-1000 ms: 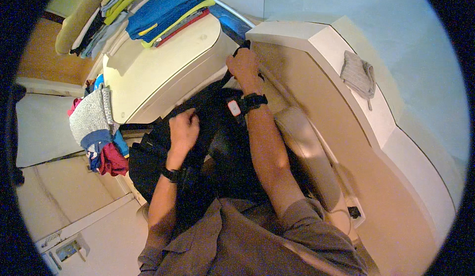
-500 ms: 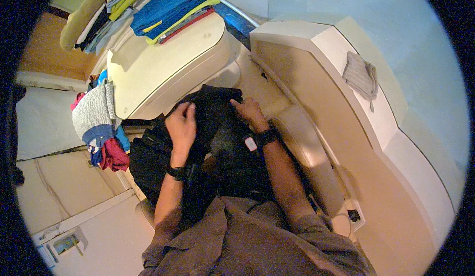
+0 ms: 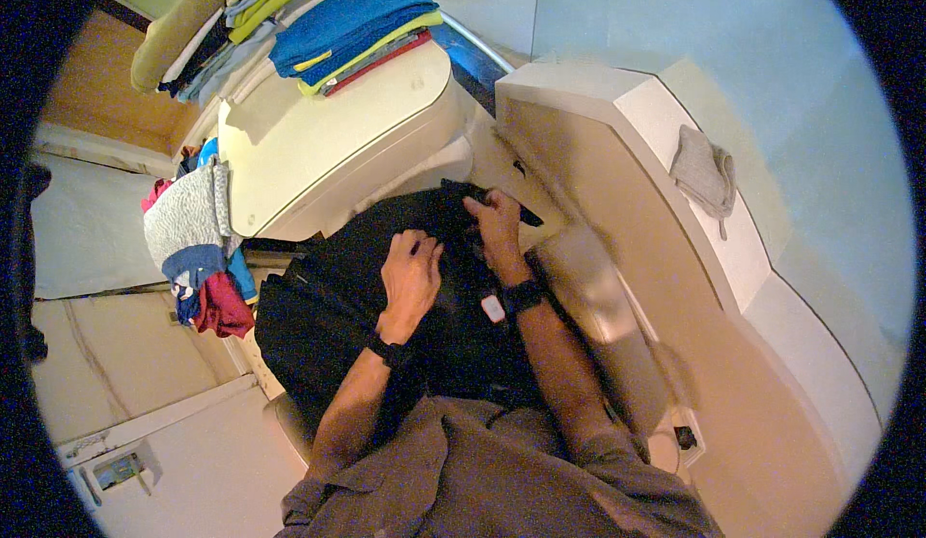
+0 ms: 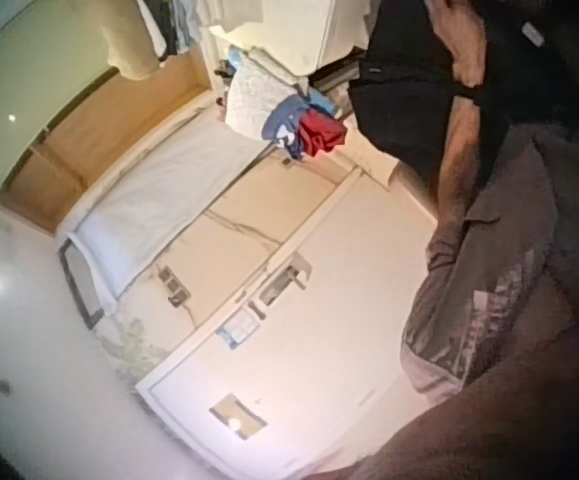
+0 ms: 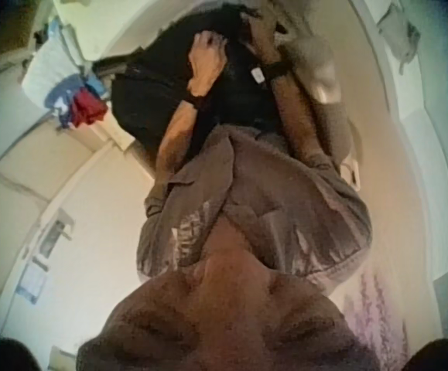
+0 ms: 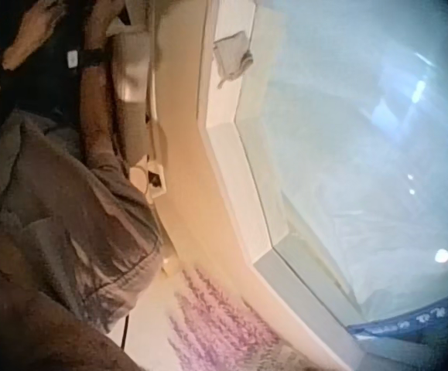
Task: The person folds a blue and white checkered shirt, a blue t-shirt, and a pair of black pants on a white surface. The person places each folded item into a neat stack.
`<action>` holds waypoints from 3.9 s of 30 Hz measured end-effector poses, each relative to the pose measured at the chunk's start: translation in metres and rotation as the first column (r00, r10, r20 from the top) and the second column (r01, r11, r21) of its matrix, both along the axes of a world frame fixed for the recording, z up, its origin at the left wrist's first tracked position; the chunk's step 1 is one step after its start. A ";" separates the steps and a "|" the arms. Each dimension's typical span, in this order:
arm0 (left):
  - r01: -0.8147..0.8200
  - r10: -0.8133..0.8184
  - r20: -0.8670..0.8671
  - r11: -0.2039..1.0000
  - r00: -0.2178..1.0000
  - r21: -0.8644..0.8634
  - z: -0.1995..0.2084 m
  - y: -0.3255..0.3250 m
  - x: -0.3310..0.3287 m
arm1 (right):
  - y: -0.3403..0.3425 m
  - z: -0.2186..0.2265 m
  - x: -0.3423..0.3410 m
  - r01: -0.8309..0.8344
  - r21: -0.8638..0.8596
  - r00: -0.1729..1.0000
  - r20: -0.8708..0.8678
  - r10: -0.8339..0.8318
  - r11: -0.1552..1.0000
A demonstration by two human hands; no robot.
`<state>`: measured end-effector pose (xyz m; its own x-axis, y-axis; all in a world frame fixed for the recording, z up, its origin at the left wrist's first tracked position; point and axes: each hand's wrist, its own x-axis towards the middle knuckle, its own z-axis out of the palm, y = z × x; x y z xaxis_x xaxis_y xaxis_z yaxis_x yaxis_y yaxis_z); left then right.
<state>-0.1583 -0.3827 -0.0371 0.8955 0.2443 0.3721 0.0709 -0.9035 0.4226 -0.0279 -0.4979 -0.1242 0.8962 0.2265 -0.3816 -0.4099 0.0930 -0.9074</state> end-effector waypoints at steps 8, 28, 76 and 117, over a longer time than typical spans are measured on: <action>-0.127 0.122 0.051 0.985 0.991 0.115 0.018 0.006 -0.003 | 0.016 0.039 -0.001 0.129 0.061 0.977 0.162 -0.138 0.990; -0.019 0.101 -0.314 0.967 0.944 0.253 -0.016 -0.018 0.038 | 0.018 -0.004 0.020 -0.153 -0.320 0.988 -0.037 0.149 0.935; -0.277 0.536 0.115 0.594 0.836 -0.755 -0.019 0.097 -0.011 | 0.022 0.209 0.005 -0.125 0.045 0.654 0.755 0.048 0.991; 0.268 -0.252 0.140 0.598 0.958 -0.755 0.139 0.159 0.135 | 0.007 0.242 0.053 0.353 -0.330 0.541 0.835 0.097 0.875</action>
<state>-0.0229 -0.2240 0.1016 0.9625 0.2038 0.1788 -0.1288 -0.2367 0.9630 0.0250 -0.4907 0.1175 0.8562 0.1041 0.5060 0.5034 -0.3884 -0.7718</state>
